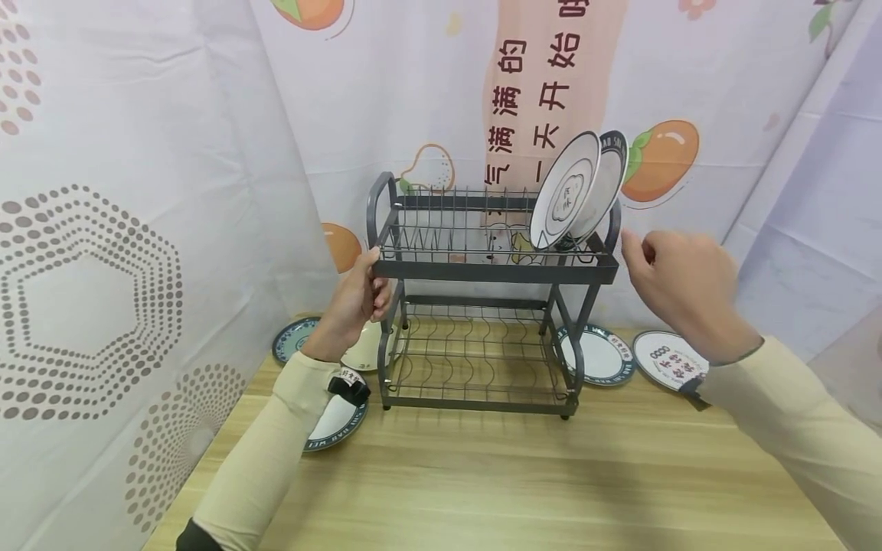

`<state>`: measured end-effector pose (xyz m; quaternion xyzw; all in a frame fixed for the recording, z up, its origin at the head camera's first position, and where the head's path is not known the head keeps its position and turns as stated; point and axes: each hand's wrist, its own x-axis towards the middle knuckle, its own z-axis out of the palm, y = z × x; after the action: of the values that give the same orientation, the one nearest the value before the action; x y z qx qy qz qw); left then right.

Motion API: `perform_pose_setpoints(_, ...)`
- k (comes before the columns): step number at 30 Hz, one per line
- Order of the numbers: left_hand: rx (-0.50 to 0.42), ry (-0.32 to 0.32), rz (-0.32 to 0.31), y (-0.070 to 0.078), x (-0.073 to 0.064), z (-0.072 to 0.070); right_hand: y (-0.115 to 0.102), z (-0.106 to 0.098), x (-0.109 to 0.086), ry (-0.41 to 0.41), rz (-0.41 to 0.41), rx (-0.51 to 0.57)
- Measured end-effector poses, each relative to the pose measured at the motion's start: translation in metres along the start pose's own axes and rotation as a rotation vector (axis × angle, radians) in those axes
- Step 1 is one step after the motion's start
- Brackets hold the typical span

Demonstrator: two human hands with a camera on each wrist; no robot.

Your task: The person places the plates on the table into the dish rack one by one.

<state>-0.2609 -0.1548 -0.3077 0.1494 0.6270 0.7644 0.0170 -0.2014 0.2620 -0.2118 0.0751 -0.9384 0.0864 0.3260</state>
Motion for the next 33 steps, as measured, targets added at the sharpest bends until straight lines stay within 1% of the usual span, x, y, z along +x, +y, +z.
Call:
perform_pose_setpoints(3,0.004,-0.005,-0.007,0.001,0.0,-0.001,0.009,0.001,-0.008,-0.027,0.018,0.001)
perform_pose_setpoints(9,0.026,0.013,-0.036,0.006,-0.002,-0.003,0.026,0.01,-0.022,-0.049,0.031,0.003)
perform_pose_setpoints(12,0.034,0.012,-0.042,0.008,-0.002,-0.002,0.035,0.015,-0.03,-0.072,0.042,0.002)
perform_pose_setpoints(15,0.039,0.004,-0.038,0.008,-0.001,-0.002,0.044,0.019,-0.037,-0.108,0.052,-0.002)
perform_pose_setpoints(20,0.046,0.019,-0.046,0.008,-0.001,-0.001,0.056,0.027,-0.047,-0.178,0.09,-0.001)
perform_pose_setpoints(28,0.039,0.006,-0.051,0.006,-0.001,-0.003,0.076,0.039,-0.059,-0.236,0.123,-0.002)
perform_pose_setpoints(33,0.029,0.002,-0.047,0.006,-0.001,-0.003,0.093,0.045,-0.066,-0.303,0.161,-0.012)
